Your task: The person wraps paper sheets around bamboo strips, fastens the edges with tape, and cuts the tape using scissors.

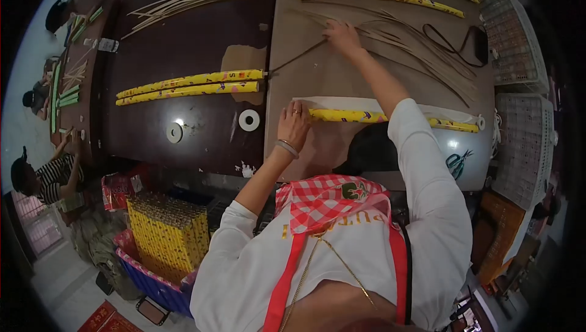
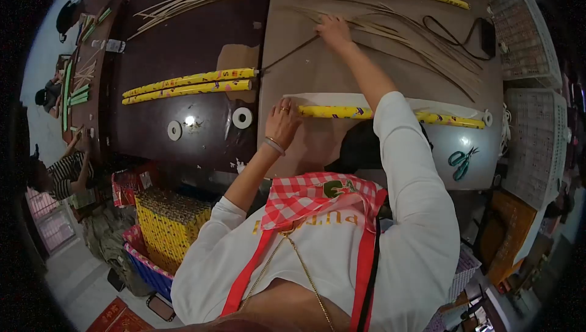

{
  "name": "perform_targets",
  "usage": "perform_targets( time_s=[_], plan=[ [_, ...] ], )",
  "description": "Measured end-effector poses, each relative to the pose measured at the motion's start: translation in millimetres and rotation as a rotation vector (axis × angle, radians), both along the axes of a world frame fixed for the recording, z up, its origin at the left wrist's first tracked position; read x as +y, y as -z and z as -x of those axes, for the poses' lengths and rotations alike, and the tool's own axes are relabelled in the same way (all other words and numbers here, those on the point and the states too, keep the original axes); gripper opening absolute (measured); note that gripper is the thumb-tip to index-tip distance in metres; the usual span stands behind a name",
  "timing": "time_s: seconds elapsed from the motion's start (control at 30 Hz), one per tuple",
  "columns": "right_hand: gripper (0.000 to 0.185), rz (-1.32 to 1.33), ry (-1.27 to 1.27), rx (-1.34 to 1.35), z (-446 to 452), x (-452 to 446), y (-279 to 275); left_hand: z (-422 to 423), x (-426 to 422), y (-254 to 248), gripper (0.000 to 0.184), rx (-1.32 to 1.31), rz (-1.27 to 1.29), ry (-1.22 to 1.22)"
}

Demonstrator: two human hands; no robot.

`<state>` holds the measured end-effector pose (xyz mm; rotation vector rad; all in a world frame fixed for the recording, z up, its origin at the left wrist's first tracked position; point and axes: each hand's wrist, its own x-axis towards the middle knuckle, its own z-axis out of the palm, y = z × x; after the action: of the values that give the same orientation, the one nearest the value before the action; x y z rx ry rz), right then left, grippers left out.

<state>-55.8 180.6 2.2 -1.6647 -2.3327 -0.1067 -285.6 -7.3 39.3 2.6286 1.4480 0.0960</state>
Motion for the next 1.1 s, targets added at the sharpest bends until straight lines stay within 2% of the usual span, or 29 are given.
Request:
perform_targets(
  time_s=[0.07,0.13,0.23,0.3,0.43,0.53,0.6,0.67,0.73,0.8,0.83,0.87,0.9,0.93,0.97,1.0,1.1],
  plan=[
    [0.013,0.049,-0.028,0.036,-4,12,-9,0,4,1,0.051,0.036,-0.040,-0.022],
    [0.009,0.104,-0.058,0.068,-8,18,-21,1,8,-11,0.050,-0.134,0.034,0.000],
    [0.006,0.127,-0.005,0.143,-21,11,-76,2,22,-42,0.046,-0.279,-0.065,0.027],
    [0.011,0.084,-0.105,0.256,-39,0,-116,-5,33,-69,0.042,-0.476,-0.139,0.055],
    [0.017,0.089,0.012,0.217,-64,-49,-197,-26,60,-114,0.039,-0.715,-0.363,0.114],
    [0.019,0.077,-0.020,0.203,-68,-101,-258,-51,79,-159,0.038,-0.820,-0.533,0.195],
    [0.014,0.004,-0.016,0.024,-63,-138,-290,-76,88,-186,0.039,-0.844,-0.598,0.265],
    [0.012,-0.019,-0.024,-0.016,-54,-176,-323,-104,82,-214,0.031,-0.912,-0.441,0.431],
    [0.008,-0.088,-0.025,-0.056,-43,-209,-353,-115,75,-223,0.023,-0.924,0.042,0.620],
    [0.006,-0.127,-0.022,0.039,-38,-245,-375,-107,47,-237,0.018,-1.146,0.494,0.650],
    [0.020,0.064,0.115,0.174,-38,-271,-390,-96,30,-244,0.018,-1.191,0.648,0.582],
    [0.030,0.266,0.294,0.248,-20,-299,-413,-84,14,-248,0.019,-1.229,0.682,0.598],
    [0.035,0.170,0.042,0.246,-33,-324,-408,-73,0,-250,0.019,-1.268,0.719,0.621],
    [0.035,0.325,-0.115,0.077,-32,-340,-428,-59,-13,-253,0.020,-1.212,0.967,0.670],
    [0.029,0.332,-0.071,0.061,-26,-365,-429,-46,-23,-254,0.021,-1.148,1.217,0.721],
    [0.029,0.343,-0.085,0.072,-26,-366,-428,-41,-32,-247,0.021,-1.177,1.220,0.791],
    [0.023,0.779,-0.120,0.093,-32,-369,-439,-28,-50,-229,0.020,-1.125,1.180,0.900]
  ],
)
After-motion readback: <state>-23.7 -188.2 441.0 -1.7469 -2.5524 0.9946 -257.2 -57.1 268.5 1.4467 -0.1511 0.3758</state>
